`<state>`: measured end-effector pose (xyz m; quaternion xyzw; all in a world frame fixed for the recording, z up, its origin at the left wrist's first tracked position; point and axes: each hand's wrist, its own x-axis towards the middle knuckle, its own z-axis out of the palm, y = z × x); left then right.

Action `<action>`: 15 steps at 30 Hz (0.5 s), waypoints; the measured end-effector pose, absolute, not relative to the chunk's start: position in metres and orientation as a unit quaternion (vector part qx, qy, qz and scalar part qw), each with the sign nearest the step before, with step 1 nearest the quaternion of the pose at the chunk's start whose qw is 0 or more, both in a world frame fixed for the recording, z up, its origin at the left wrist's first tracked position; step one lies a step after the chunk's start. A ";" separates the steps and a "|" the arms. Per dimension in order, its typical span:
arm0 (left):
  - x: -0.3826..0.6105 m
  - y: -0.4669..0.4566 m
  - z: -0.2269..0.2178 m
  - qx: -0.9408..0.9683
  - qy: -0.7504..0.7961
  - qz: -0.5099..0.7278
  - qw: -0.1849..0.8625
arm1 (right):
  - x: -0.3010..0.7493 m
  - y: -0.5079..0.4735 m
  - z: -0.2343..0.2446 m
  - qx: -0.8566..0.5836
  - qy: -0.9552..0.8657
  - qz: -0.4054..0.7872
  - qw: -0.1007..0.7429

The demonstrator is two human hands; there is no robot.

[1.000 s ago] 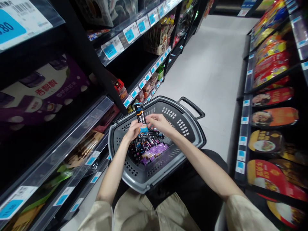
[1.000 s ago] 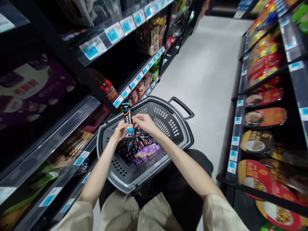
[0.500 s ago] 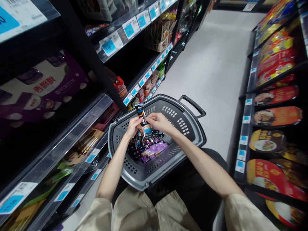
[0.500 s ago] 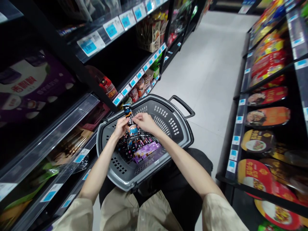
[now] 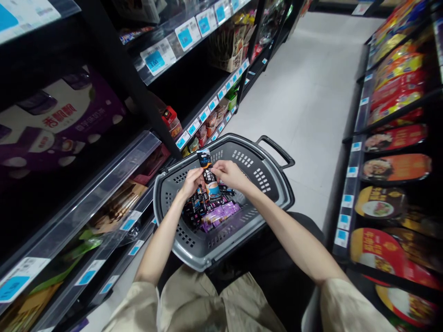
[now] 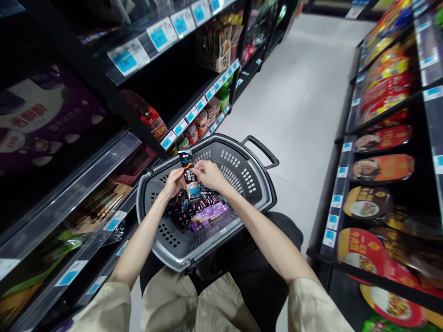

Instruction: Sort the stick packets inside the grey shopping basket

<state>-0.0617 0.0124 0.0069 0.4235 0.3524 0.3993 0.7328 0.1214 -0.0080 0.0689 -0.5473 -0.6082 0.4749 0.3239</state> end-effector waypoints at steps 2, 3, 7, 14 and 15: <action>-0.062 0.011 0.008 0.421 0.348 0.404 0.734 | 0.122 -0.010 0.070 -0.549 -0.611 0.469 0.325; -0.062 0.010 0.008 0.421 0.346 0.407 0.733 | 0.122 -0.011 0.071 -0.550 -0.611 0.469 0.324; -0.062 0.008 0.008 0.423 0.351 0.408 0.729 | 0.120 -0.015 0.075 -0.576 -0.617 0.432 0.320; -0.061 0.007 0.007 0.439 0.344 0.414 0.720 | 0.118 -0.019 0.080 -0.610 -0.674 0.334 0.248; -0.061 0.007 0.007 0.442 0.344 0.417 0.716 | 0.118 -0.019 0.081 -0.611 -0.679 0.330 0.239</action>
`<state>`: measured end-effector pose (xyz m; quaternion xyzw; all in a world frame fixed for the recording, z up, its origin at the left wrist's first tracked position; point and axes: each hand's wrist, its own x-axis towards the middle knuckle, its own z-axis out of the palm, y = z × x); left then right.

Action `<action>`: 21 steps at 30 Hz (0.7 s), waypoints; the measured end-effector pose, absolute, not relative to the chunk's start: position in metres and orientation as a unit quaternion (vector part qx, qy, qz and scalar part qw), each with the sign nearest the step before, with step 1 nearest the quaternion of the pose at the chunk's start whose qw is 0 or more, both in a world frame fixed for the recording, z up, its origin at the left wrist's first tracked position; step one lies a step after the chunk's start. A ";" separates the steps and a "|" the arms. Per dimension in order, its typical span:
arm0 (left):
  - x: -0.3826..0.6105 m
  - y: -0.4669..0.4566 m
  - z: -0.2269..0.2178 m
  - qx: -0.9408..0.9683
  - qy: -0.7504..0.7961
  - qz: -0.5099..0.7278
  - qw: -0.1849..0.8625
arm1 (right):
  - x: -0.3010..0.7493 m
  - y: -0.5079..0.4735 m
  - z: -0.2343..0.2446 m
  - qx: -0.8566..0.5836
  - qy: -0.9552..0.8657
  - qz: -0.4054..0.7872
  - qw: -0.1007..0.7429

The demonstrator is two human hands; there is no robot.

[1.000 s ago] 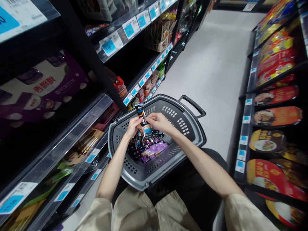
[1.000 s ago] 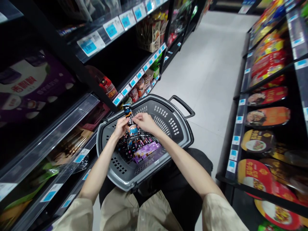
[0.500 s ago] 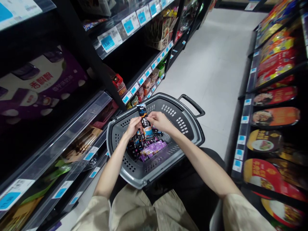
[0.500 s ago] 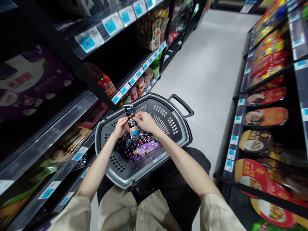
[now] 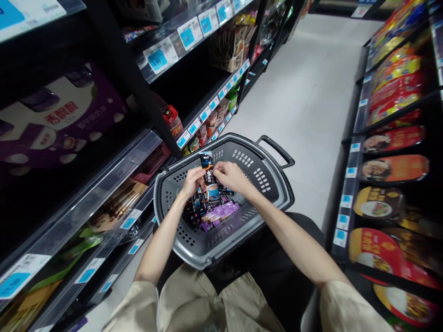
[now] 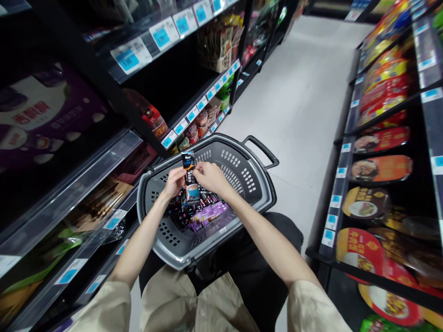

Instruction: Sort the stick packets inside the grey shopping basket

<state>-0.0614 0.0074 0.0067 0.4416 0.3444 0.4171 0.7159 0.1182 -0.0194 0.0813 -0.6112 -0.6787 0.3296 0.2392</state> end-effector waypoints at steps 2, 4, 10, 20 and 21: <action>-0.062 0.008 0.006 0.444 0.347 0.418 0.713 | 0.118 -0.020 0.083 -0.616 -0.688 0.317 0.216; -0.062 0.008 0.005 0.444 0.352 0.416 0.712 | 0.118 -0.020 0.083 -0.616 -0.698 0.309 0.194; -0.058 0.006 0.002 0.443 0.360 0.445 0.690 | 0.119 -0.019 0.080 -0.599 -0.718 0.304 0.182; -0.061 0.008 -0.005 0.516 0.413 0.417 0.625 | 0.113 -0.026 0.085 -0.614 -0.721 0.283 0.152; -0.061 0.008 -0.006 0.519 0.416 0.418 0.618 | 0.113 -0.027 0.086 -0.614 -0.720 0.288 0.147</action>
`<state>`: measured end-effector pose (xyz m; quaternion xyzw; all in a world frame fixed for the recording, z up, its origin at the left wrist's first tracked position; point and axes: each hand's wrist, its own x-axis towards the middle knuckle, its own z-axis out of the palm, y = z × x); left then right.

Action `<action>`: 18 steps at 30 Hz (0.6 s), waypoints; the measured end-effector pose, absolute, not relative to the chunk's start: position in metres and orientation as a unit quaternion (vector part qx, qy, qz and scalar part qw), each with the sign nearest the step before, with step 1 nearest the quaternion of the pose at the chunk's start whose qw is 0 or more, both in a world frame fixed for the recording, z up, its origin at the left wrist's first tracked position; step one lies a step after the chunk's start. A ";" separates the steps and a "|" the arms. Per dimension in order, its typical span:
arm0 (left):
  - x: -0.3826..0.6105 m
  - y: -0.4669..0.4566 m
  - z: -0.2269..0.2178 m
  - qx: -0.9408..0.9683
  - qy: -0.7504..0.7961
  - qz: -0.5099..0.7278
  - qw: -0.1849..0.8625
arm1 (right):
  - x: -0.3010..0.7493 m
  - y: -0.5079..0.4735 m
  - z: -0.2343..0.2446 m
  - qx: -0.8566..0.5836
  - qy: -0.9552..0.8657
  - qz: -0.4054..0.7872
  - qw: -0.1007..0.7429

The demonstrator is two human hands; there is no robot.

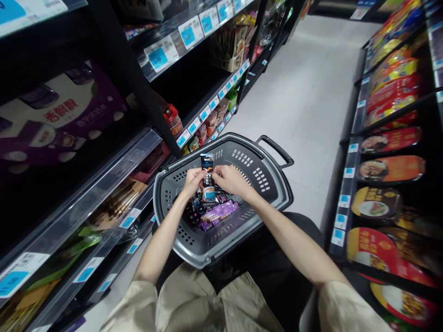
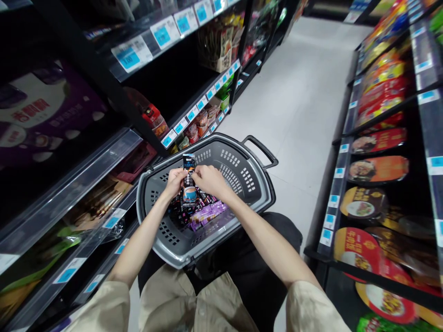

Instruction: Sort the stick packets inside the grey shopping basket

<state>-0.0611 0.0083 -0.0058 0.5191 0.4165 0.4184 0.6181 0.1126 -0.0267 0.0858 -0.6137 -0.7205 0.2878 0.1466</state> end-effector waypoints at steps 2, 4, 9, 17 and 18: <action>-0.062 0.009 -0.006 0.519 0.421 0.424 0.611 | 0.112 -0.027 0.087 -0.610 -0.721 0.299 0.138; -0.061 0.009 -0.004 0.509 0.423 0.431 0.614 | 0.111 -0.027 0.088 -0.608 -0.722 0.302 0.133; -0.059 0.007 0.003 0.457 0.416 0.435 0.654 | 0.110 -0.025 0.087 -0.615 -0.722 0.290 0.126; -0.057 0.005 0.009 0.455 0.377 0.428 0.684 | 0.111 -0.021 0.082 -0.609 -0.725 0.288 0.143; -0.057 0.004 0.010 0.458 0.373 0.426 0.685 | 0.111 -0.020 0.081 -0.611 -0.727 0.284 0.136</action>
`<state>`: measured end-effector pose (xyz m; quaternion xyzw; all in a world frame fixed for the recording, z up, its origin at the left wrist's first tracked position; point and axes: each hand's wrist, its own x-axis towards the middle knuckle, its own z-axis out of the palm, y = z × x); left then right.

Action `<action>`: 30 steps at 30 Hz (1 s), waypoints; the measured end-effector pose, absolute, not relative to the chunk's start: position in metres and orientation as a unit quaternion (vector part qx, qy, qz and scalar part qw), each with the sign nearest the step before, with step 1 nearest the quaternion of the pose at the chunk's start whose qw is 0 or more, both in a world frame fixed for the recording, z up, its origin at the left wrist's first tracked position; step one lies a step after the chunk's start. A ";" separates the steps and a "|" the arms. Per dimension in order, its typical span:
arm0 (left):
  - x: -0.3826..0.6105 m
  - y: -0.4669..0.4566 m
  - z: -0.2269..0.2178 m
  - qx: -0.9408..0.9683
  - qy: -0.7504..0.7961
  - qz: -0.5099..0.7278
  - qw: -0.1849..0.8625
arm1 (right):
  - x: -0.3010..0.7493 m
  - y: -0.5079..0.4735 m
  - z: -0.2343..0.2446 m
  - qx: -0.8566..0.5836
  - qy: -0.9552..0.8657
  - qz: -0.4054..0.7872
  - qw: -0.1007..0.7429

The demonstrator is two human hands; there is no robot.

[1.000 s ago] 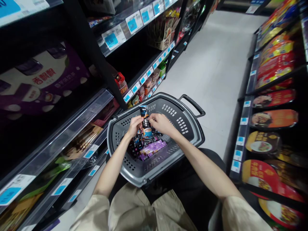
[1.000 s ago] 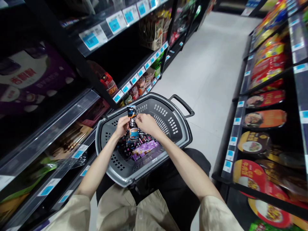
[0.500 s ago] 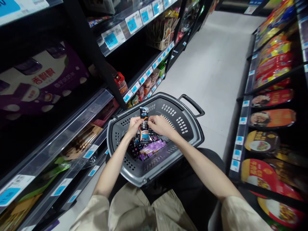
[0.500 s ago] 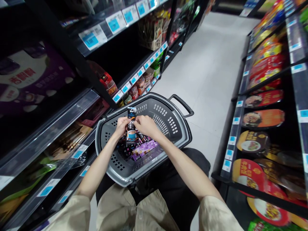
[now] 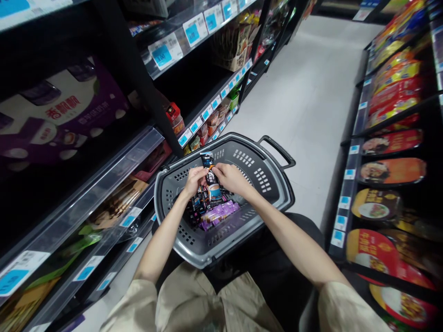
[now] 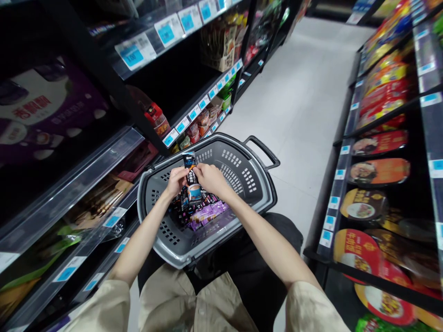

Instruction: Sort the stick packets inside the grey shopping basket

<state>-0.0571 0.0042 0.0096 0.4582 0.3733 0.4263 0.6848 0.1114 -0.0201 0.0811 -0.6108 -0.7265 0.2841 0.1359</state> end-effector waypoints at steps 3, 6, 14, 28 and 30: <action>-0.056 0.003 0.011 0.466 0.358 0.425 0.688 | 0.112 -0.019 0.080 -0.618 -0.731 0.264 0.114; -0.055 0.001 0.011 0.458 0.347 0.430 0.697 | 0.111 -0.019 0.079 -0.627 -0.732 0.250 0.095; -0.056 0.002 0.009 0.458 0.340 0.428 0.701 | 0.111 -0.021 0.083 -0.630 -0.734 0.241 0.082; -0.054 0.003 0.006 0.504 0.370 0.420 0.658 | 0.110 -0.027 0.082 -0.636 -0.750 0.180 0.018; -0.054 0.003 0.006 0.505 0.373 0.417 0.657 | 0.110 -0.027 0.082 -0.634 -0.752 0.181 0.014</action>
